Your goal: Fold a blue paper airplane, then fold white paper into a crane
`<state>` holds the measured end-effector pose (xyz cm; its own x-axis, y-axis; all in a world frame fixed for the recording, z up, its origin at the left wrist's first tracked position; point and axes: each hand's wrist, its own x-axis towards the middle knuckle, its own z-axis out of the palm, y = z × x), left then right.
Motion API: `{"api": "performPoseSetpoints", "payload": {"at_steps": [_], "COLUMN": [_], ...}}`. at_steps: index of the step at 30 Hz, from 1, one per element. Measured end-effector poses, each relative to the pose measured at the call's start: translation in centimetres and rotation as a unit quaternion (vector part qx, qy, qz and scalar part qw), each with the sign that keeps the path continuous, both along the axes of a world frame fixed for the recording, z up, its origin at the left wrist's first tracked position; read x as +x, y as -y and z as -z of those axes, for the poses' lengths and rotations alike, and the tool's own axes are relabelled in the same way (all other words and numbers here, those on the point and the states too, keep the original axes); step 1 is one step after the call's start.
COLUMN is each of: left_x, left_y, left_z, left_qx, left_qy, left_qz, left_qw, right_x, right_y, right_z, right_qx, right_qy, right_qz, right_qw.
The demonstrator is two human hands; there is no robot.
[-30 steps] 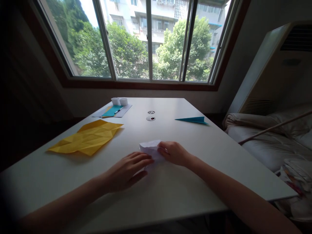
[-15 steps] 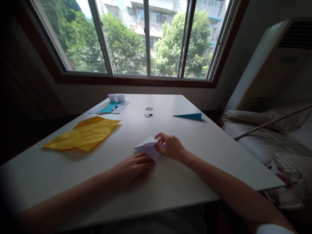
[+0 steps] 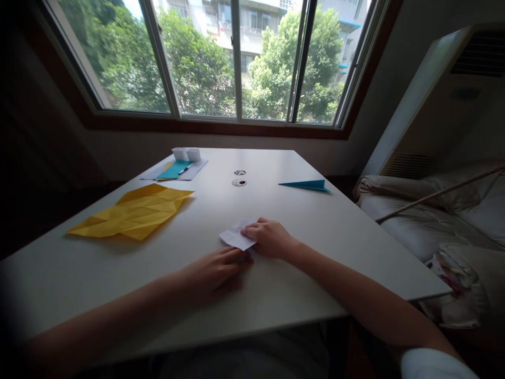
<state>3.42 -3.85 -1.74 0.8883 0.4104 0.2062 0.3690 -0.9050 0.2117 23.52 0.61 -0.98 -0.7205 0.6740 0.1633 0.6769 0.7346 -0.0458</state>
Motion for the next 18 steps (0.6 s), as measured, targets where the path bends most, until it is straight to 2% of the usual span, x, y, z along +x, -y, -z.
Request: {"api": "performPoseSetpoints", "payload": {"at_steps": [6,18], "left_x": [0.1,0.2], "left_y": [-0.1,0.0], "left_z": [0.2,0.1], "left_qx": [0.004,0.015], "left_qy": [0.008,-0.002], "left_qz": [-0.003,0.007], "left_qw": [1.000,1.000], "right_x": [-0.4,-0.4], "right_y": [-0.2,-1.3], "right_z": [-0.2,-0.7], "right_qx": [0.015,0.051], "right_qy": [0.018,-0.016], "right_qz": [0.018,0.209], "right_qw": [1.000,0.976]}}
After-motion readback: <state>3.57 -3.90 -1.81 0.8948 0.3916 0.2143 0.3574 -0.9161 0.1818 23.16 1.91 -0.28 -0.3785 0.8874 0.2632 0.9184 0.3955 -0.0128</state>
